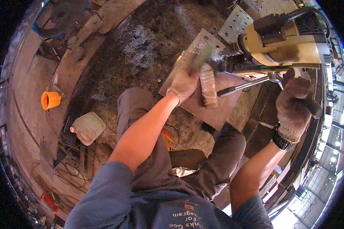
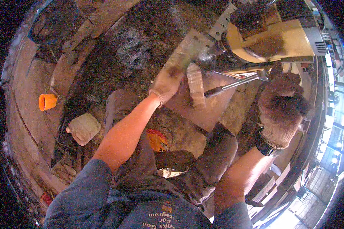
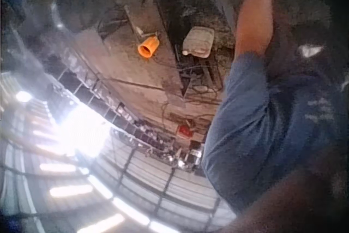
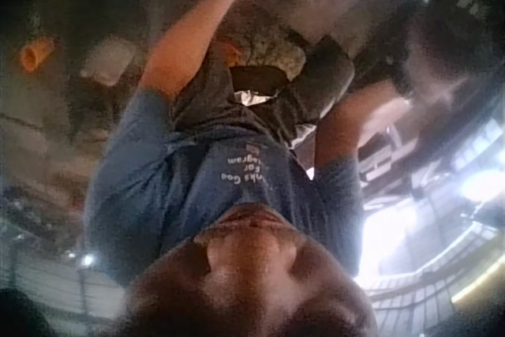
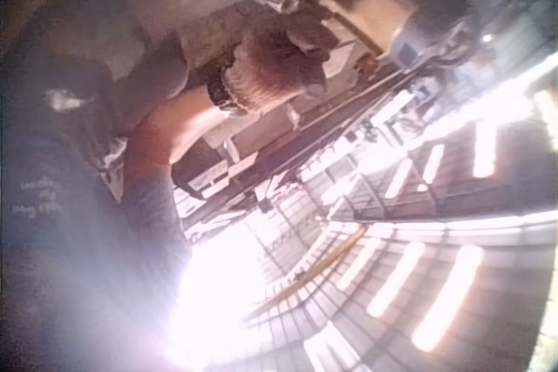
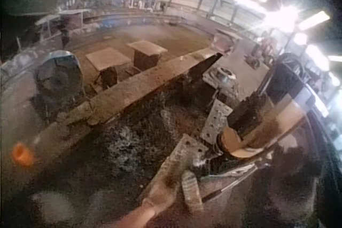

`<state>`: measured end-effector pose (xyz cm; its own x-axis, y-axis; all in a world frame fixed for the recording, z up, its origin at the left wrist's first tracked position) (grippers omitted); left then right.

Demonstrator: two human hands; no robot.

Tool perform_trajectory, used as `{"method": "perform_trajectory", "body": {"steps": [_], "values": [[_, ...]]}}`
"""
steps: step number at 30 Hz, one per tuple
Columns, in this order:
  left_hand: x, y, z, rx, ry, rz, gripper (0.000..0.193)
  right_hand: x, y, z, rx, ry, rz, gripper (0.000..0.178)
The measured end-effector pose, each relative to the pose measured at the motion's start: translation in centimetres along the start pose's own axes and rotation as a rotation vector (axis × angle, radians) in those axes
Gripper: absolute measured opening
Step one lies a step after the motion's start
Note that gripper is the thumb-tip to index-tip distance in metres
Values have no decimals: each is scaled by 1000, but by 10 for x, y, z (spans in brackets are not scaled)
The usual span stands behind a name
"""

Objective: The person operates a yellow drill press to drill holes into a metal sheet. They repeatedly position the sheet, lower the drill, and then use a brush to clear away metal shavings from the work area.

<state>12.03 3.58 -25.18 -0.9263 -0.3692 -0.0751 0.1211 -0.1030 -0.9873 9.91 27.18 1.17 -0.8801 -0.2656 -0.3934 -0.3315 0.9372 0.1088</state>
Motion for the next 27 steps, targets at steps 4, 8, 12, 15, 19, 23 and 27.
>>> {"method": "perform_trajectory", "body": {"steps": [4,8,12,15,19,23,27], "values": [[6,2,3,115,33,77,37,-2,1,2,22,39,-8,32],[4,-1,-5,77,106,-42,39,-6,-4,-2,79,-32,7,32],[-1,-12,4,-29,-59,144,40,-3,6,5,6,32,-7,29],[4,-5,6,-18,-54,135,40,-3,10,9,-61,60,-3,21],[2,-1,6,-56,-137,174,41,-6,1,5,79,-12,-2,11],[3,3,1,288,143,-70,40,0,-1,2,-56,82,-12,15],[5,-6,6,15,-16,253,40,-4,6,4,-71,14,47,20]]}}
Point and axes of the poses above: each hand's wrist, its own x-axis towards the middle knuckle, its own z-axis out of the back of the hand, y = z × x, the point moved 4 cm from there along x, towards the middle knuckle, and after that the axes turned 6 degrees about -y, right-handed, at the moved point
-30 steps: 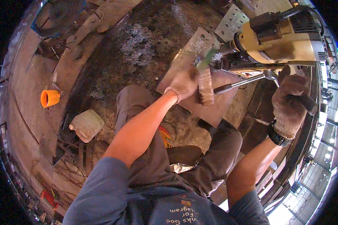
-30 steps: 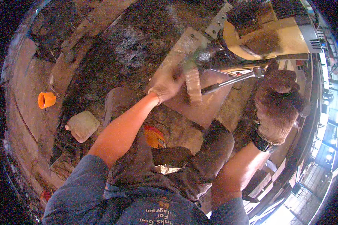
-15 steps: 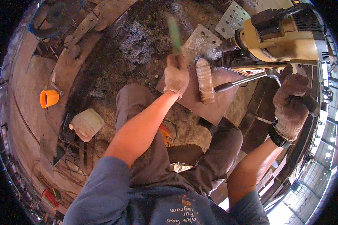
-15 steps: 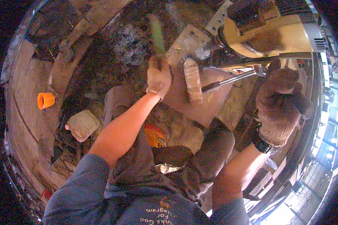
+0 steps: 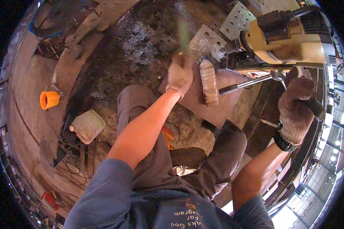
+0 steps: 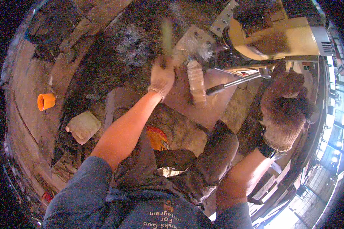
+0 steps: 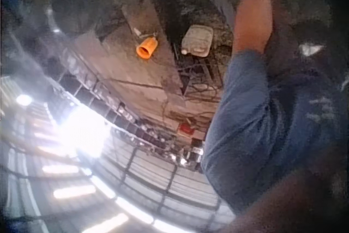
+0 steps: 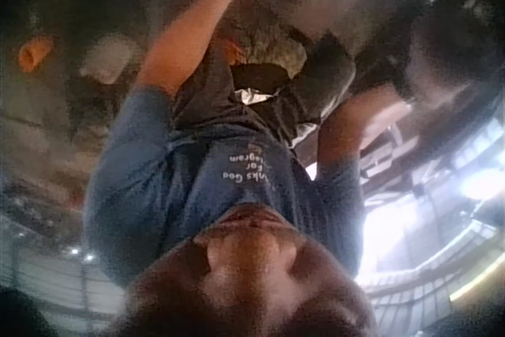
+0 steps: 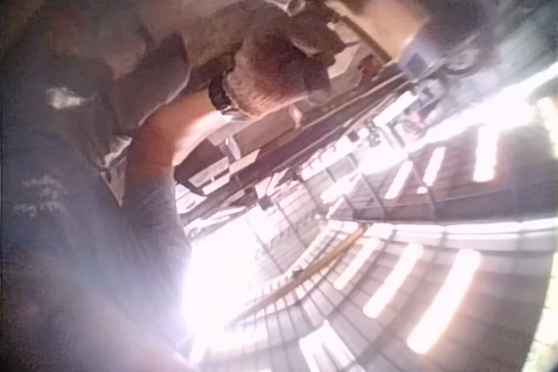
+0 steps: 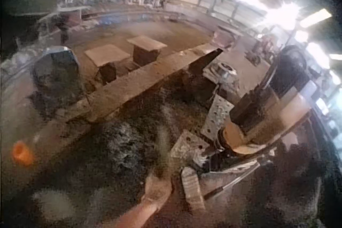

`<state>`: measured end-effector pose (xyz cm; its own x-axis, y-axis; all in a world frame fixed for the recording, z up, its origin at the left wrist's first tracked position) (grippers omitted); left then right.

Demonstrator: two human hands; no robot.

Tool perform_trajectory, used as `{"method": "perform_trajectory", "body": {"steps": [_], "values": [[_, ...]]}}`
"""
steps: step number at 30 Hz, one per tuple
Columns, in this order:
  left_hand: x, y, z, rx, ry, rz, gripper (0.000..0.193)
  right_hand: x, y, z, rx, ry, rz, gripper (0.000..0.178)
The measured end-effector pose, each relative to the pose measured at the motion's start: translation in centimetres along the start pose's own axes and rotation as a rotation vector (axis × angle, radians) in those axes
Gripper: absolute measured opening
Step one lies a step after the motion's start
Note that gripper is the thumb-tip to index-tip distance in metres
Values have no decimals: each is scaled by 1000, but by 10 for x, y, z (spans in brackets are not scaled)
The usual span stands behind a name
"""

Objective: The person operates a yellow drill press to drill holes into a metal sheet. They repeatedly position the sheet, lower the drill, and then use a brush to clear away metal shavings from the work area.

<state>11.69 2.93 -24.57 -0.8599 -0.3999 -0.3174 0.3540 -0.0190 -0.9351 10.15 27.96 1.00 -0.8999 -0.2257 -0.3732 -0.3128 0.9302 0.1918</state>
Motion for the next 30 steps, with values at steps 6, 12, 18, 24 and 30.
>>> {"method": "perform_trajectory", "body": {"steps": [6,12,18,24,30], "values": [[0,-2,-3,131,120,-236,31,2,-2,0,-11,32,-23,27],[2,18,-6,89,-53,-340,33,-3,-17,-9,42,-78,-58,10],[5,0,11,-28,-269,101,46,3,-7,0,64,27,-76,20],[7,7,-3,148,64,-213,43,-1,-21,-10,51,-95,-84,13],[-4,2,-4,235,125,-226,41,-1,-19,-4,80,-94,-79,14]]}}
Point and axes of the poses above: each hand's wrist, its own x-axis towards the middle knuckle, its own z-axis out of the back of the hand, y = z × x, the point moved 4 cm from there along x, towards the middle knuckle, and after that the axes turned 6 degrees about -y, right-handed, at the moved point
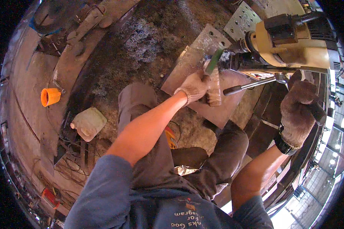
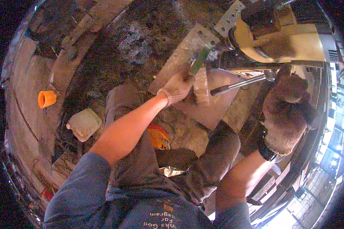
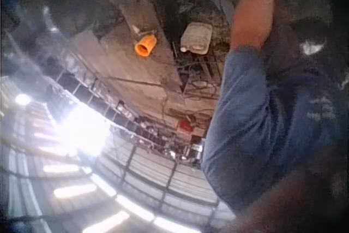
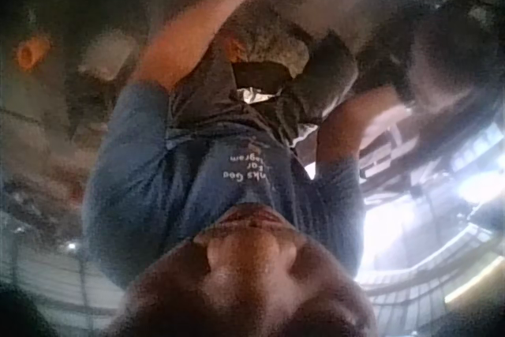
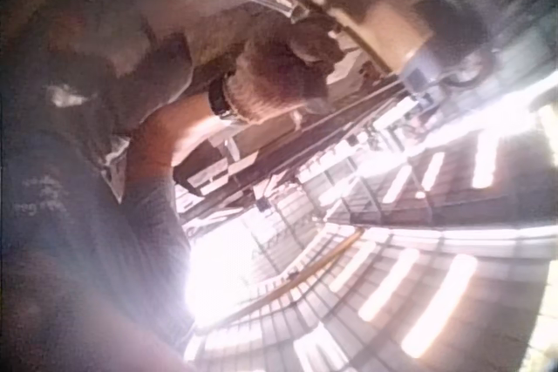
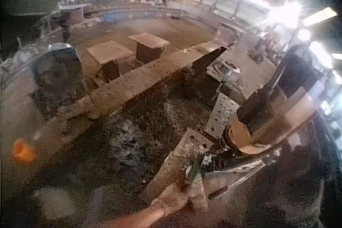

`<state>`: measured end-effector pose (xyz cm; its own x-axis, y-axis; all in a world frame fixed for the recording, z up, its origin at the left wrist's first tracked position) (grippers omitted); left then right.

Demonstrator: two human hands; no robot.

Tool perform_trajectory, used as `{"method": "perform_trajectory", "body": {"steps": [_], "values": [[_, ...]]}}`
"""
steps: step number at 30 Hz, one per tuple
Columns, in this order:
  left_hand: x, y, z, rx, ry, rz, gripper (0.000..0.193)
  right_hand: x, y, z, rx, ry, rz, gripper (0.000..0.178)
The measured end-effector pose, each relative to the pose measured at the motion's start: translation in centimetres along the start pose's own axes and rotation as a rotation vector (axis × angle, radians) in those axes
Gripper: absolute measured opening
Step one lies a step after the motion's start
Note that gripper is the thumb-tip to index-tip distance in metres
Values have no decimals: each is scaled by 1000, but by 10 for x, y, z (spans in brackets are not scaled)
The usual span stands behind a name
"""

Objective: The person operates a yellow drill press to drill holes into a metal sheet. They repeatedly position the sheet, lower the drill, and then use a brush to clear away metal shavings from the work area.

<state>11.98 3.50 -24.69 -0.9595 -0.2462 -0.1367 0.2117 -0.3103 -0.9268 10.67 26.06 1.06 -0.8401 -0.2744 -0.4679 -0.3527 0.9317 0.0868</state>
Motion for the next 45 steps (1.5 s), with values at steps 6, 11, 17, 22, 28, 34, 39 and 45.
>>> {"method": "perform_trajectory", "body": {"steps": [6,11,17,22,28,34,39,45], "values": [[-7,23,-40,24,207,-53,41,-2,-7,-6,9,5,-38,14],[15,22,-19,-255,-118,84,47,-3,-1,-3,8,24,-23,14],[-14,6,-30,-21,133,-44,38,0,-6,-4,1,43,-46,12],[-2,16,-28,-150,-70,43,46,4,7,4,-66,48,29,26],[10,37,-38,116,27,-129,41,4,10,5,-95,76,56,25],[10,29,-29,-90,-265,-86,41,0,9,4,-165,73,91,15],[24,29,-29,156,275,48,44,3,7,7,-172,133,70,4],[23,11,12,356,292,-16,42,0,4,3,-109,70,92,15]]}}
Point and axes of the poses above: each hand's wrist, its own x-axis towards the middle knuckle, its own z-axis out of the back of the hand, y = z × x, the point moved 4 cm from there along x, towards the middle knuckle, and after that the axes turned 6 degrees about -y, right-handed, at the moved point
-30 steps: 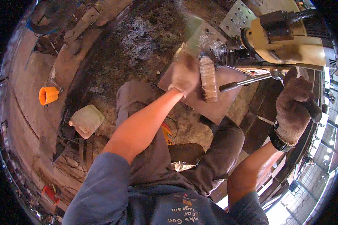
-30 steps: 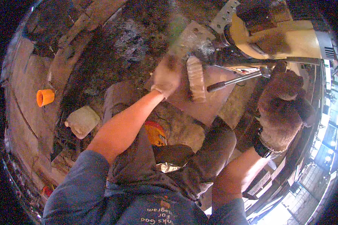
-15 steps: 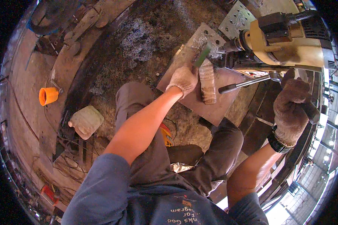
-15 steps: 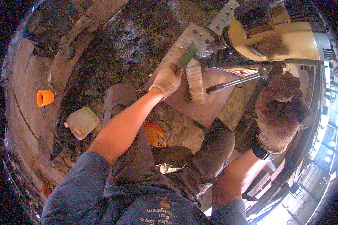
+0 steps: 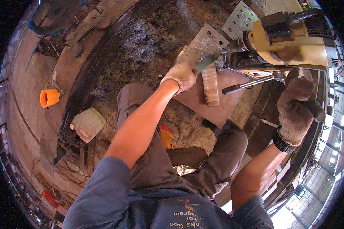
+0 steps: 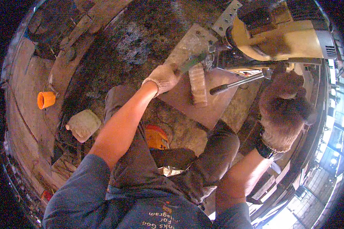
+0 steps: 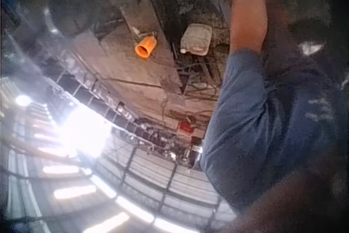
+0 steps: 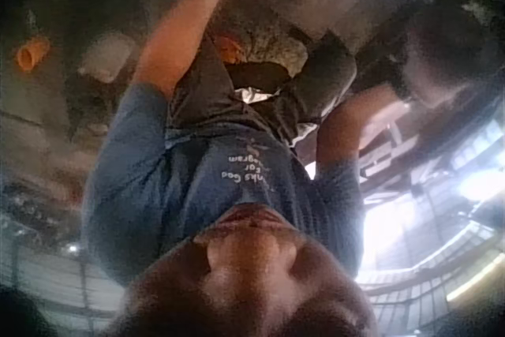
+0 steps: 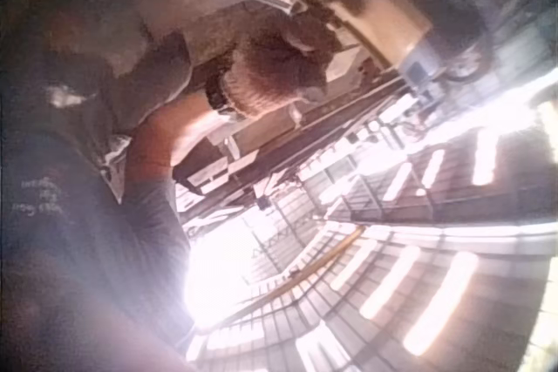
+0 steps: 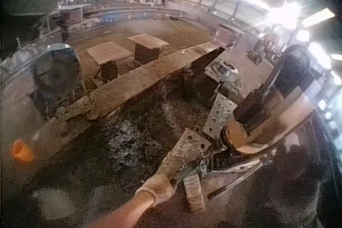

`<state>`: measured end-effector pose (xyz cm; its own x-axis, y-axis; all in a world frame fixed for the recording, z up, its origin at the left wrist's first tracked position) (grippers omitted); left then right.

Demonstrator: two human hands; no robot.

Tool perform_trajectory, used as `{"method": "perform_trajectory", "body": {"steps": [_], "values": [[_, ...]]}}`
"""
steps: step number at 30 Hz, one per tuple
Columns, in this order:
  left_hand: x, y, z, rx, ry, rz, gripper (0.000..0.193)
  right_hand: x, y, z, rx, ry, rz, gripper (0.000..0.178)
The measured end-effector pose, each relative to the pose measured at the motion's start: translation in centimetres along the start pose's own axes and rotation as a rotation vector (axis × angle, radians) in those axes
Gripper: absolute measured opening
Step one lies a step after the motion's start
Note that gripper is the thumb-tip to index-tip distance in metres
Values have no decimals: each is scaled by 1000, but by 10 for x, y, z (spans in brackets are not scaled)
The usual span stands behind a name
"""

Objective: The person operates a yellow drill press to drill holes into a metal sheet. They repeatedly position the sheet, lower the drill, and then use a brush to clear away metal shavings from the work area.

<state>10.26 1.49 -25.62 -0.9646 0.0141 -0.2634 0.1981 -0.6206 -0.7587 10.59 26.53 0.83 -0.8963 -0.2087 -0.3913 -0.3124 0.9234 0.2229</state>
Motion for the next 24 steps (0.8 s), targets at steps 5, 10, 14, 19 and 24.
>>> {"method": "perform_trajectory", "body": {"steps": [5,10,14,19,24], "values": [[-1,11,25,-60,-320,272,42,2,-1,3,71,44,-43,23],[-7,14,39,-889,-497,529,45,5,-1,5,33,69,-79,26],[-6,10,11,-394,-332,-77,49,3,-5,0,26,44,-66,30],[-7,25,11,-276,-411,345,44,5,3,10,-70,42,-10,44],[-11,48,-17,-411,-403,290,44,4,-11,6,-158,37,61,35]]}}
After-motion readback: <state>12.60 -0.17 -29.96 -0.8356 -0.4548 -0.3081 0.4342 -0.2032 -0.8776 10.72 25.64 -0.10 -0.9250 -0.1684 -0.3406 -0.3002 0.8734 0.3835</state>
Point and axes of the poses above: each hand's wrist, its own x-axis towards the middle knuckle, its own z-axis out of the back of the hand, y = z × x, the point moved 4 cm from there along x, towards the middle knuckle, and after that the axes turned 6 degrees about -y, right-handed, at the moved point
